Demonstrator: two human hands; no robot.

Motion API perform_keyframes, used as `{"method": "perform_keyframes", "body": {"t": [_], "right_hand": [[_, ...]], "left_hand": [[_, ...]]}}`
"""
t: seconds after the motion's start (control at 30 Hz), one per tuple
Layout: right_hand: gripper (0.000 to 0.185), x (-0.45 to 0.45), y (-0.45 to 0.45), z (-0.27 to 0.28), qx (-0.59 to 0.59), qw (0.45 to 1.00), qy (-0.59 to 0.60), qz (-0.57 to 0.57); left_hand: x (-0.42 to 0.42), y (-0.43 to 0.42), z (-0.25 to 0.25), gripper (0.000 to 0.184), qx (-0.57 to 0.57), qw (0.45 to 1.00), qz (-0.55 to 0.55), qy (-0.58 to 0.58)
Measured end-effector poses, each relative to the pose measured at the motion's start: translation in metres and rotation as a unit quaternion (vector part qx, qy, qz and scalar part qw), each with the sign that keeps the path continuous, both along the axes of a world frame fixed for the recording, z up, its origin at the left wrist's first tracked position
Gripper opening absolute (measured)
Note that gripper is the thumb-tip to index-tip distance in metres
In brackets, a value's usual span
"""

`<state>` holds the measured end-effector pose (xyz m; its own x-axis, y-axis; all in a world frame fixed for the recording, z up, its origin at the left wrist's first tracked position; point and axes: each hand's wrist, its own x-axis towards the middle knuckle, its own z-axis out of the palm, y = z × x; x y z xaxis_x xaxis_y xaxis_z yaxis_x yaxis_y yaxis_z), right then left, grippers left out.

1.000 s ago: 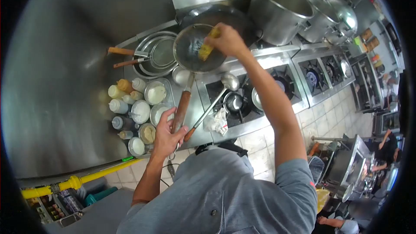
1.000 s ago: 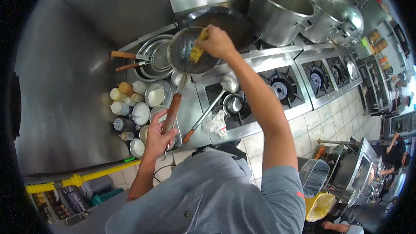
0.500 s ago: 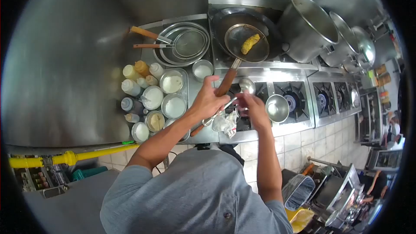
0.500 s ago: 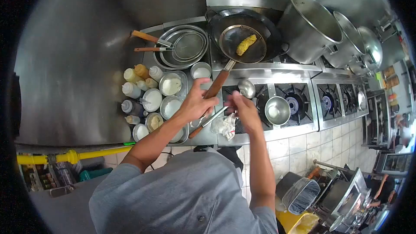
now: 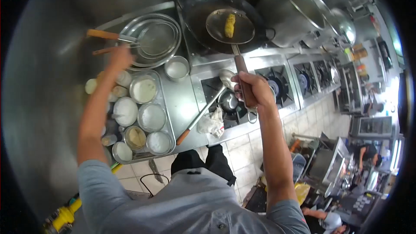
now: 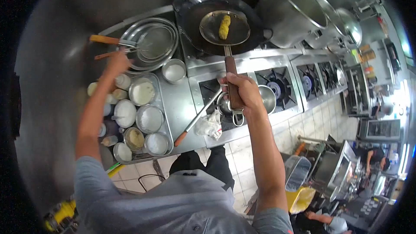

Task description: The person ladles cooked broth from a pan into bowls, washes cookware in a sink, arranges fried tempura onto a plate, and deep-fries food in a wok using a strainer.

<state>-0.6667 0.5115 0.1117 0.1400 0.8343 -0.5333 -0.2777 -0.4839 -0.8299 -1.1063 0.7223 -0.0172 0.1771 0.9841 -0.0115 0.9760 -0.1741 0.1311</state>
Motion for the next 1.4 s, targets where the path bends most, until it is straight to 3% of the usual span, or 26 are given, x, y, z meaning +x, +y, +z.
{"method": "perform_keyframes", "body": {"t": [0.03, 0.07, 0.17, 0.27, 0.4, 0.47, 0.6, 0.67, 0.77, 0.9, 0.97, 1.0, 1.07, 1.13, 1.27, 1.4], "right_hand": [[0.027, 0.002, 0.002, -0.004, -0.009, 1.0, -0.014, 0.004], [0.027, 0.003, 0.007, -0.006, -0.018, 0.999, -0.025, 0.009], [0.03, 0.003, 0.013, -0.023, -0.028, 1.0, 0.005, -0.008], [0.031, 0.0, 0.026, -0.043, -0.017, 1.0, 0.02, 0.006], [0.027, -0.021, 0.026, -0.036, -0.057, 0.994, 0.064, -0.063], [0.024, -0.019, 0.015, -0.033, -0.027, 0.991, 0.123, -0.035], [0.015, -0.025, 0.003, -0.027, -0.019, 0.989, 0.135, -0.063], [0.012, -0.029, 0.004, -0.028, 0.003, 0.987, 0.143, -0.067], [0.008, -0.027, 0.011, -0.036, -0.001, 0.989, 0.127, -0.071], [0.01, -0.023, 0.007, -0.041, 0.016, 0.98, 0.185, -0.069], [0.012, -0.025, 0.004, -0.039, 0.039, 0.974, 0.212, -0.065], [0.013, -0.029, 0.003, -0.036, 0.045, 0.973, 0.217, -0.062], [0.013, -0.039, 0.003, -0.029, 0.05, 0.973, 0.213, -0.067], [0.012, -0.047, 0.004, -0.03, 0.046, 0.974, 0.209, -0.077], [0.009, -0.059, 0.01, -0.059, 0.062, 0.97, 0.203, -0.116], [0.007, -0.064, 0.012, -0.064, 0.077, 0.969, 0.205, -0.118]], "left_hand": [[-0.041, 0.037, -0.013, 0.062, -0.088, 0.985, 0.012, 0.148], [-0.032, 0.023, 0.016, 0.057, 0.001, 0.98, 0.13, 0.154], [-0.104, 0.065, -0.037, 0.044, 0.053, 0.968, 0.052, 0.239], [-0.113, 0.076, -0.046, 0.043, -0.029, 0.961, 0.052, 0.27], [-0.12, 0.081, -0.062, 0.04, 0.012, 0.963, 0.023, 0.267], [-0.118, 0.079, -0.049, 0.036, -0.099, 0.966, 0.042, 0.234], [-0.112, 0.068, 0.028, 0.029, -0.047, 0.979, 0.015, 0.198], [-0.125, 0.075, 0.058, 0.017, 0.131, 0.956, -0.129, 0.23], [-0.106, 0.061, 0.14, 0.012, 0.159, 0.919, -0.117, 0.34], [-0.077, 0.027, 0.229, 0.01, 0.199, 0.908, -0.102, 0.354], [-0.037, -0.016, 0.278, 0.028, 0.06, 0.95, -0.017, 0.305], [-0.021, -0.025, 0.283, 0.028, 0.069, 0.948, -0.022, 0.308], [0.005, -0.034, 0.28, 0.041, 0.068, 0.99, -0.038, 0.118], [0.038, -0.017, 0.259, 0.05, 0.059, 0.994, -0.076, 0.042], [0.142, -0.012, 0.217, 0.053, 0.026, 0.987, -0.159, -0.017], [0.238, -0.051, 0.193, 0.049, -0.019, 0.988, -0.154, 0.016]]}}
